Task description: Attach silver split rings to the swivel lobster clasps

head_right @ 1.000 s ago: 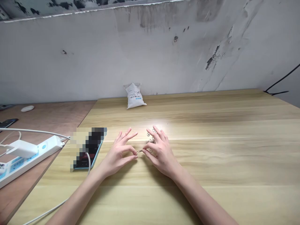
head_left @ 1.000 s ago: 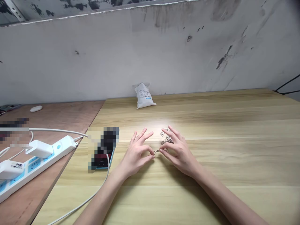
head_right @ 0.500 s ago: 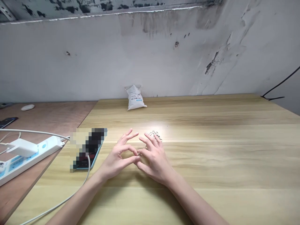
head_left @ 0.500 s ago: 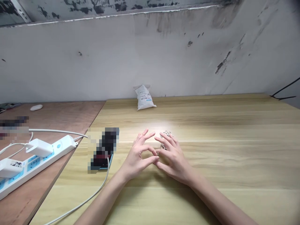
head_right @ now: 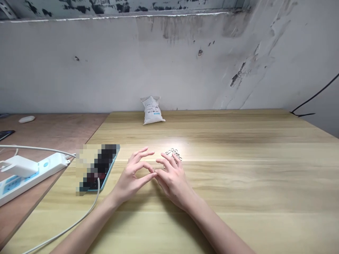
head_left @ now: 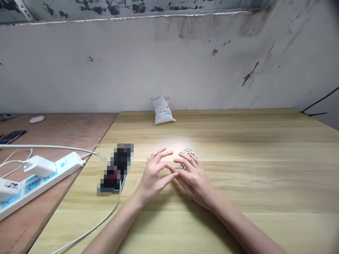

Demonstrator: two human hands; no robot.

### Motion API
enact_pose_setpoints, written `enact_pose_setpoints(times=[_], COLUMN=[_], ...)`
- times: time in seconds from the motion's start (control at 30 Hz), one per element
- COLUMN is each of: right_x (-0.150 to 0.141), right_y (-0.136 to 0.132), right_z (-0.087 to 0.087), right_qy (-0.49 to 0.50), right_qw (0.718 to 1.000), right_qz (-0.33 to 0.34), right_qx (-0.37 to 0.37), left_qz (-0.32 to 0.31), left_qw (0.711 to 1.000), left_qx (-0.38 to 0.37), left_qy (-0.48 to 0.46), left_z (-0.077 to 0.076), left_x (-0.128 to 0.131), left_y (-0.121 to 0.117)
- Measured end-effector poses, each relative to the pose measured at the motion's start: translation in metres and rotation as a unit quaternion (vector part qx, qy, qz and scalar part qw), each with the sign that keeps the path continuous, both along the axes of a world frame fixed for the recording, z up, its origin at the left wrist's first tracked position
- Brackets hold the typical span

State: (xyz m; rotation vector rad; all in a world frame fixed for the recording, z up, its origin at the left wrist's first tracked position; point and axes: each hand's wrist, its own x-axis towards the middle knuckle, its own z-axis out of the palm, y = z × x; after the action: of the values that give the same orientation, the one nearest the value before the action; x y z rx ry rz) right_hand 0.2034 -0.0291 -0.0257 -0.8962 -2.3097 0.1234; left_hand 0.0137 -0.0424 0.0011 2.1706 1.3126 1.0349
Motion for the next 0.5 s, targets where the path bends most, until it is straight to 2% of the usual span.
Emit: enact_pose_setpoints(times=[0.23,0.5], right_x=[0.0048,0.0060], right_y=[0.0019,0.0030], right_z=[0.0068,0.0044], right_qy=[-0.014,-0.009], right_qw=[1.000,1.000], right_qz=[0.004,0.014], right_qx=[-0.004,0.000], left_qz=[-0.009,-0.026], left_qw=[0.992,0.978], left_qx=[-0.115,-0.187], left_qy=[-0.058,-0.084], left_z=[-0.0016,-0.0029], left_x=[-0.0081,-0.0111], left_y=[0.0075,0.0075])
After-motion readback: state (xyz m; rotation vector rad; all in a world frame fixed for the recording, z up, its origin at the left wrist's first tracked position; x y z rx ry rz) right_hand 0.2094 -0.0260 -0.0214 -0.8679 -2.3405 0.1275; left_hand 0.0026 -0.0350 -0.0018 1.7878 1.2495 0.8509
